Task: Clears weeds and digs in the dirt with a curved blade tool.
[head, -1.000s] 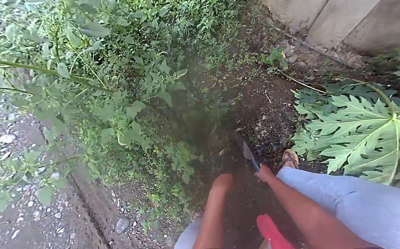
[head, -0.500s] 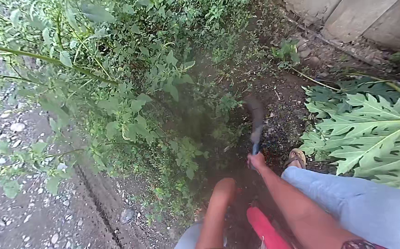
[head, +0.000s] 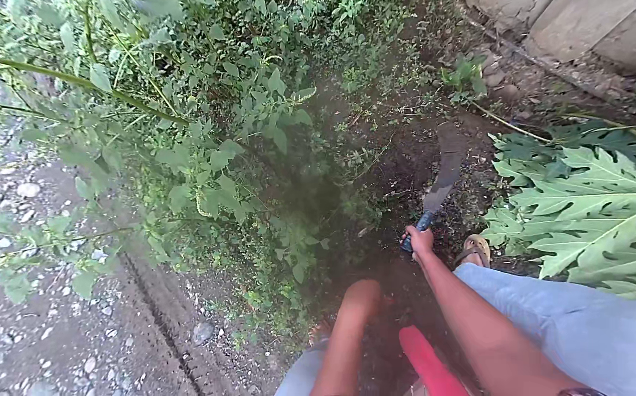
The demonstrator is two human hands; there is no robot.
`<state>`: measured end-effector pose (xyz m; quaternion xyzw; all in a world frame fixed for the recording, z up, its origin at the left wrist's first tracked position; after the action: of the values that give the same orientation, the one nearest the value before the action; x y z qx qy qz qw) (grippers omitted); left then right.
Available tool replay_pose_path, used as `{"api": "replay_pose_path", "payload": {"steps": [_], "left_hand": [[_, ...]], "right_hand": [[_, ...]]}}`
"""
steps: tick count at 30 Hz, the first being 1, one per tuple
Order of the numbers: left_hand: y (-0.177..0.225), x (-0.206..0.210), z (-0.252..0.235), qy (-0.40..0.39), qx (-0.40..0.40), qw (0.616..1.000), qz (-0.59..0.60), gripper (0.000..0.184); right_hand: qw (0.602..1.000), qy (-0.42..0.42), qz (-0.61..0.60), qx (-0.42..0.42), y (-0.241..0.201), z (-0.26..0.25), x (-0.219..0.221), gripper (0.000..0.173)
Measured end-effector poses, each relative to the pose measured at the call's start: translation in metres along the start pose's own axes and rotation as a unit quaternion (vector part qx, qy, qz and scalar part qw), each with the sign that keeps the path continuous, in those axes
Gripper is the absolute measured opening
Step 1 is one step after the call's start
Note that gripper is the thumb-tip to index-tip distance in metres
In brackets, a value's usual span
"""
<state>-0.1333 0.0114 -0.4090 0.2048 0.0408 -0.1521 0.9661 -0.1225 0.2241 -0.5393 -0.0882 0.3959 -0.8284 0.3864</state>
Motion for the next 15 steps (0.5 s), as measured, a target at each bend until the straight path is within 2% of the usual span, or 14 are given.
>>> {"api": "replay_pose_path", "payload": {"steps": [1, 2, 4, 5, 7, 9, 11, 13, 15], "left_hand": [[0.0, 0.0, 0.0, -0.002, 0.002, 1.0, -0.003, 0.054], [0.0, 0.0, 0.0, -0.003, 0.004, 1.0, -0.006, 0.055], [0.0, -0.002, 0.001, -0.004, 0.009, 1.0, -0.007, 0.056], [0.0, -0.004, 0.0, 0.0, 0.013, 1.0, -0.005, 0.056], [0.0, 0.001, 0.0, -0.008, 0.02, 1.0, -0.001, 0.055], [0.001, 0.003, 0.001, -0.018, 0.023, 1.0, -0.005, 0.055], [0.003, 0.004, 0.0, -0.022, 0.027, 0.999, -0.011, 0.055], [0.006, 0.005, 0.0, -0.023, 0.032, 0.999, -0.01, 0.055], [0.008, 0.005, -0.001, -0.025, 0.037, 0.999, -0.014, 0.055]], "right_hand": [[0.995, -0.028, 0.099, 0.022, 0.02, -0.002, -0.006, 0.049], [0.971, -0.069, 0.221, 0.052, 0.04, -0.002, -0.018, 0.056], [0.902, -0.133, 0.399, 0.096, 0.069, 0.005, -0.048, 0.06], [0.882, -0.139, 0.442, 0.093, 0.07, 0.004, -0.063, 0.061], [0.869, -0.13, 0.472, 0.073, 0.063, 0.003, -0.092, 0.06], [0.891, -0.111, 0.439, 0.039, 0.044, -0.005, -0.108, 0.056], [0.938, -0.072, 0.339, 0.009, 0.022, -0.013, -0.107, 0.053], [0.981, -0.021, 0.195, -0.008, -0.006, -0.017, -0.084, 0.048], [0.999, 0.023, 0.017, -0.02, -0.036, -0.023, -0.045, 0.042]]}}
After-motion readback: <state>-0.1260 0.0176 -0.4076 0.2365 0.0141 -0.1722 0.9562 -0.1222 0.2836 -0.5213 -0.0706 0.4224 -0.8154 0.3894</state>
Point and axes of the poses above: each hand's wrist, its own z-axis away from the middle knuckle, its own x-axis out of the palm, y = z × x, the point moved 5 cm from there along -z, towards the middle knuckle, and after that the axes turned 8 degrees about -y, right-handed, at the moved point
